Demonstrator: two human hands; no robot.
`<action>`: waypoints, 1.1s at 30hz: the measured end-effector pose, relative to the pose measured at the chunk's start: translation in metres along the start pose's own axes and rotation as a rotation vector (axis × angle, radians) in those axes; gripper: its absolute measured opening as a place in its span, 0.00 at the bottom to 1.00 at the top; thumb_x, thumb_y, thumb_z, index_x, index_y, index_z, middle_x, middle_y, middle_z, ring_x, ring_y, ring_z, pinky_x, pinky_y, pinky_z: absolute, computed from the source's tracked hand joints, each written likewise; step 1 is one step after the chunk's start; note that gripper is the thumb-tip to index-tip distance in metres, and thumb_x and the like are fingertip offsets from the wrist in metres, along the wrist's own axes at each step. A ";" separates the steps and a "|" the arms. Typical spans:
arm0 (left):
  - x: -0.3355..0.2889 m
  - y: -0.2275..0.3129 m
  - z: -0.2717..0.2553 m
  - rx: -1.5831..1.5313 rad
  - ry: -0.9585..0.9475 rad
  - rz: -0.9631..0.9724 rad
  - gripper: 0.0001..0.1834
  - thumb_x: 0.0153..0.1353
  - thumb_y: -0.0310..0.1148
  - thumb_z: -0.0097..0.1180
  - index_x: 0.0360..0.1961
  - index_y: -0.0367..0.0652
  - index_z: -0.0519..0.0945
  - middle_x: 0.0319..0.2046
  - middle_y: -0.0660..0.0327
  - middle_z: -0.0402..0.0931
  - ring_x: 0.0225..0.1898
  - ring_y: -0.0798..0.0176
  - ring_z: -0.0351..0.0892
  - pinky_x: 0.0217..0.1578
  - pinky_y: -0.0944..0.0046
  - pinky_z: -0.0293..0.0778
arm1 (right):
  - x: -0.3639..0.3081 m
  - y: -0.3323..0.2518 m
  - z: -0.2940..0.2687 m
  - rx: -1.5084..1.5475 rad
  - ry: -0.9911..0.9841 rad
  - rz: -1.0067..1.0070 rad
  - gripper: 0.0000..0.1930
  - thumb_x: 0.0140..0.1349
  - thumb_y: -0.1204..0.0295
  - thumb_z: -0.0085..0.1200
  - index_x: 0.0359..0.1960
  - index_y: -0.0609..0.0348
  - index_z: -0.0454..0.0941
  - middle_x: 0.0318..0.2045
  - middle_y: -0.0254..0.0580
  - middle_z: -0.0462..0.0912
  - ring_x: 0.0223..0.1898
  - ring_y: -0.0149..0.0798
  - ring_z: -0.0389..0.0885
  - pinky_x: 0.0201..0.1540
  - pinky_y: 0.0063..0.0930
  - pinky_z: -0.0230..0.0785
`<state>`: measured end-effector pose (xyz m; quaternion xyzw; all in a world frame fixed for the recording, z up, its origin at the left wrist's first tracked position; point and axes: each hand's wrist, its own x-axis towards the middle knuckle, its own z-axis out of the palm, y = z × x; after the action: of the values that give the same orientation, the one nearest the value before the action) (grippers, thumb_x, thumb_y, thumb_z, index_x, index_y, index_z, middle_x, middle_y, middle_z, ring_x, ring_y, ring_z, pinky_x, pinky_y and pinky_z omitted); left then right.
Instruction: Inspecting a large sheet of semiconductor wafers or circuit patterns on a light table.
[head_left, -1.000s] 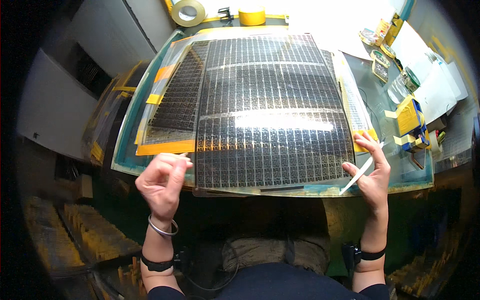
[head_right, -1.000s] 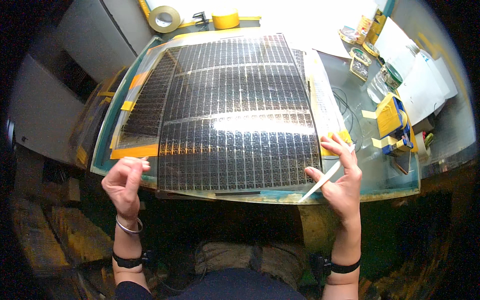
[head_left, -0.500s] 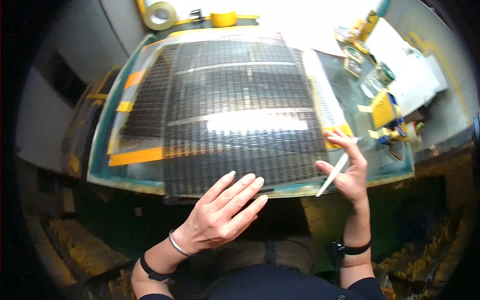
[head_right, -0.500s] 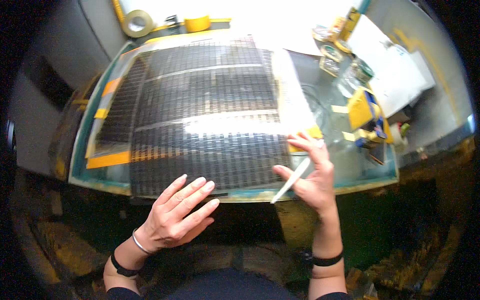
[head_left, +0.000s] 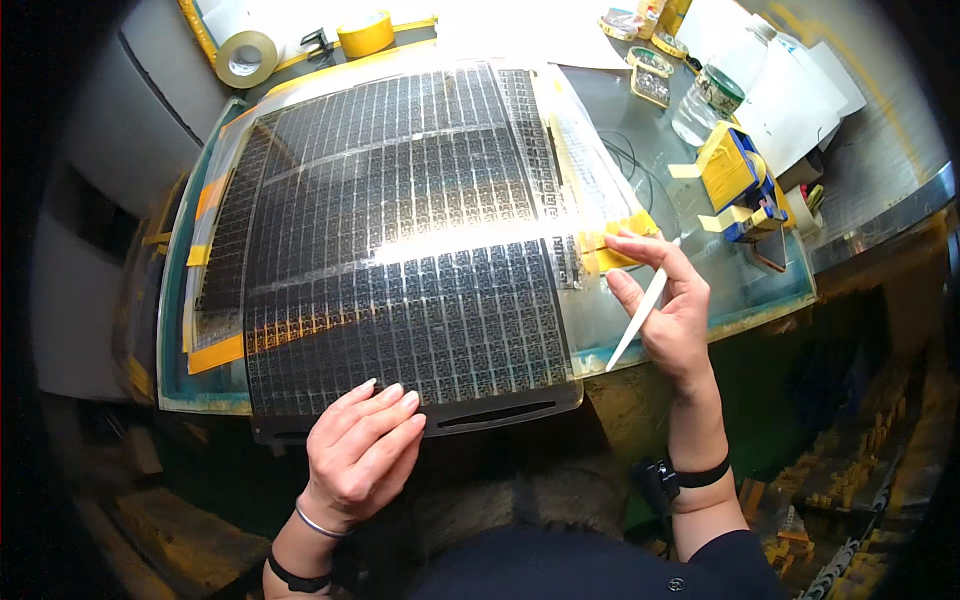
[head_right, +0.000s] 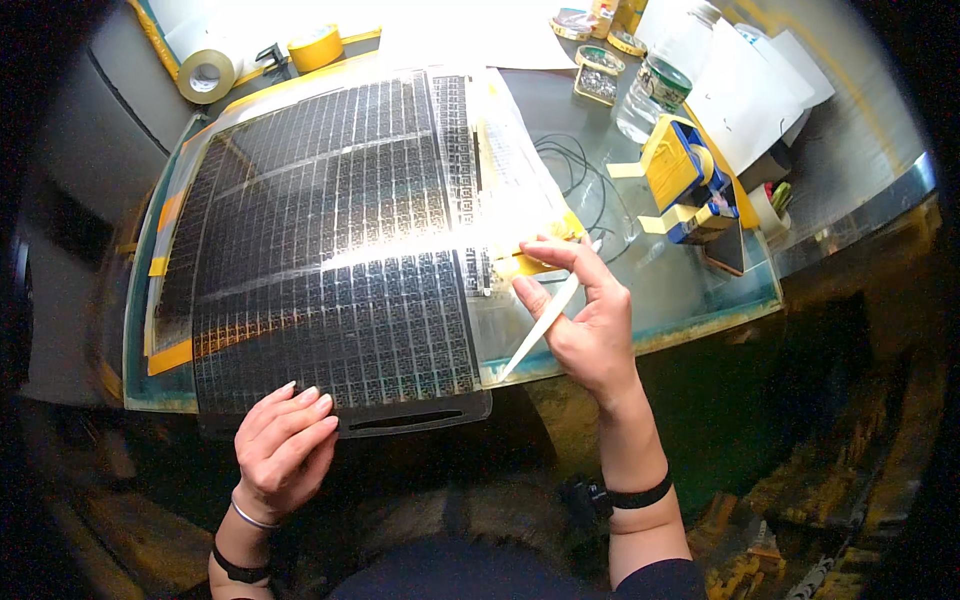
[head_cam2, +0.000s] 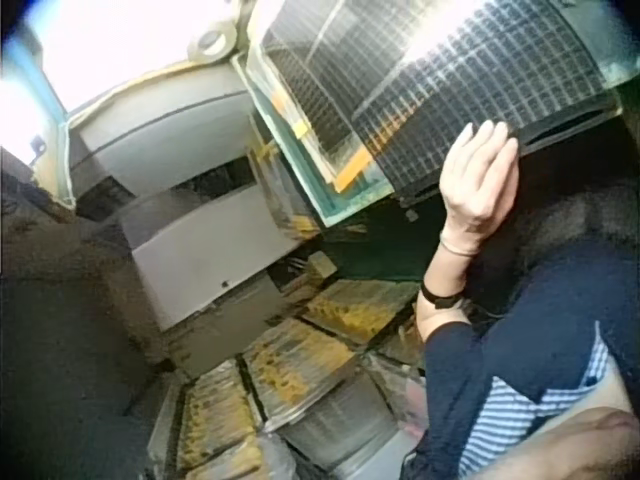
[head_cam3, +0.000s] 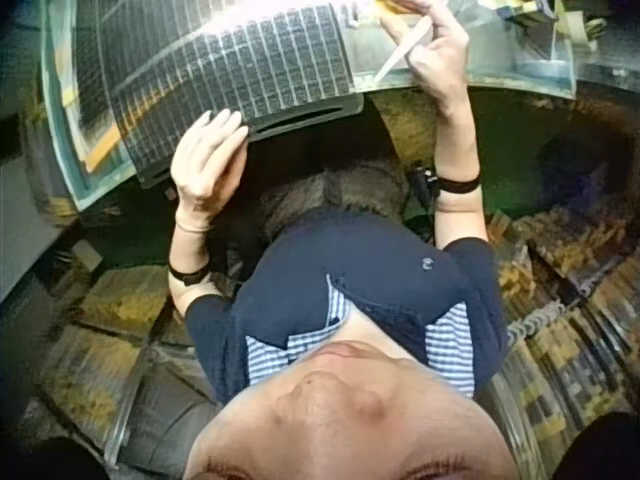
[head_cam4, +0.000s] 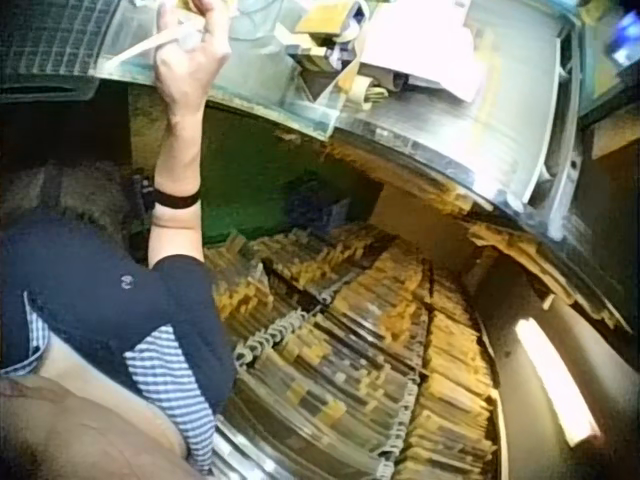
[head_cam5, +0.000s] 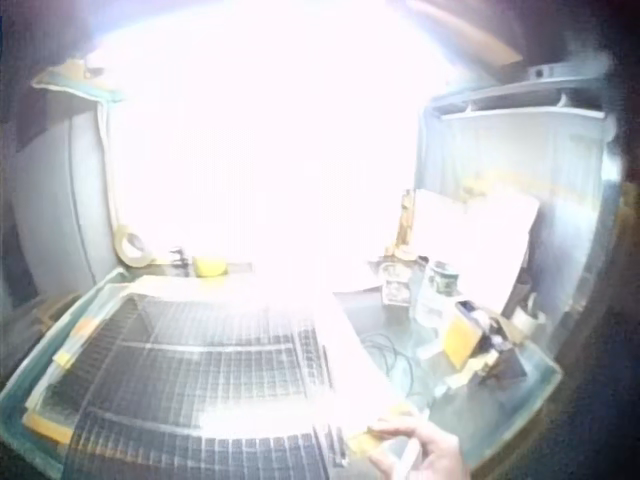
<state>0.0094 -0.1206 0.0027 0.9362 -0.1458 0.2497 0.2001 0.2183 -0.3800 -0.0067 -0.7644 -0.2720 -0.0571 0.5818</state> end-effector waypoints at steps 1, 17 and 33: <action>0.002 0.001 -0.001 0.008 0.005 -0.009 0.13 0.45 0.19 0.68 0.34 0.40 0.84 0.39 0.55 0.85 0.45 0.53 0.85 0.53 0.49 0.78 | 0.000 0.001 0.000 -0.021 0.002 -0.013 0.14 0.58 0.78 0.65 0.46 0.63 0.82 0.46 0.46 0.84 0.56 0.41 0.78 0.62 0.33 0.65; -0.001 -0.001 -0.010 -0.014 -0.009 -0.020 0.11 0.42 0.22 0.69 0.29 0.41 0.84 0.35 0.56 0.86 0.41 0.55 0.87 0.48 0.53 0.81 | 0.001 -0.002 -0.001 0.005 0.015 -0.027 0.14 0.57 0.79 0.65 0.46 0.64 0.82 0.46 0.46 0.84 0.51 0.37 0.81 0.58 0.30 0.68; -0.004 -0.003 -0.015 -0.057 -0.015 -0.015 0.10 0.42 0.24 0.70 0.28 0.42 0.83 0.33 0.57 0.86 0.38 0.56 0.87 0.46 0.55 0.82 | 0.000 -0.002 0.002 0.055 0.035 -0.012 0.14 0.57 0.80 0.65 0.46 0.63 0.82 0.44 0.44 0.84 0.49 0.35 0.81 0.56 0.28 0.68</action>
<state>0.0008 -0.1102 0.0113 0.9329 -0.1475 0.2371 0.2276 0.2173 -0.3773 -0.0058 -0.7455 -0.2680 -0.0665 0.6067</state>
